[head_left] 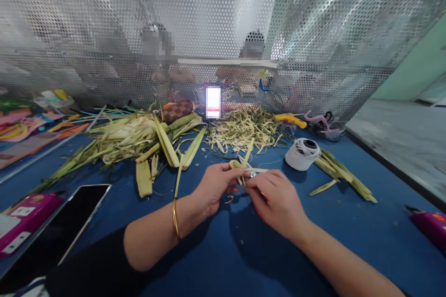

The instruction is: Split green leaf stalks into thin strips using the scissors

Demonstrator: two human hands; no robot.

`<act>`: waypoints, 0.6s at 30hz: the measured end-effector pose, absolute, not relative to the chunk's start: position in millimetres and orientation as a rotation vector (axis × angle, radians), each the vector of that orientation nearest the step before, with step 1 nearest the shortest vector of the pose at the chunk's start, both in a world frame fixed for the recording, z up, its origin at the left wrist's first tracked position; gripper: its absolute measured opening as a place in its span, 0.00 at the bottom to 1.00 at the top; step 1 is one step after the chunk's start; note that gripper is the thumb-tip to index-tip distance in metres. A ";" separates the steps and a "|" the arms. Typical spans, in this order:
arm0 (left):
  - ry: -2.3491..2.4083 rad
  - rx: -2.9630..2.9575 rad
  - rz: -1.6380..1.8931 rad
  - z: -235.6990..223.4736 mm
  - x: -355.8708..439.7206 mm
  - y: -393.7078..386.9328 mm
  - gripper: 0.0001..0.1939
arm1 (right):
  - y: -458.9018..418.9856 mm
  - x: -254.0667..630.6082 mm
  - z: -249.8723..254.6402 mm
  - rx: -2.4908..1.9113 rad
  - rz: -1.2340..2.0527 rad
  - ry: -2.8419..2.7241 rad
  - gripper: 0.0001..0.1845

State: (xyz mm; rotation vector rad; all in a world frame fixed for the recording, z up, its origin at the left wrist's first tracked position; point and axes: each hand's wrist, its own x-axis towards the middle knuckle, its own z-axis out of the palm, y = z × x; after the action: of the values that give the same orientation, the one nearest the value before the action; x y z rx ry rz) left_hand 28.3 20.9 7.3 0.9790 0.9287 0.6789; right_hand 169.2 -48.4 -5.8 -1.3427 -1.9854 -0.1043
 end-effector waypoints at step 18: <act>0.938 1.035 0.758 4.4 30.5 18.3 0.09 | -40.9 167.9 -11.6 -1.127 1.457 -0.373 0.15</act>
State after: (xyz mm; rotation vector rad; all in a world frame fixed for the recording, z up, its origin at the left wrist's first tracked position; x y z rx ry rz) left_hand 30.5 18.3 4.4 1.0354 0.9384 0.7579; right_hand 167.9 -40.9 -11.6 -1.1271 -0.3732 1.4567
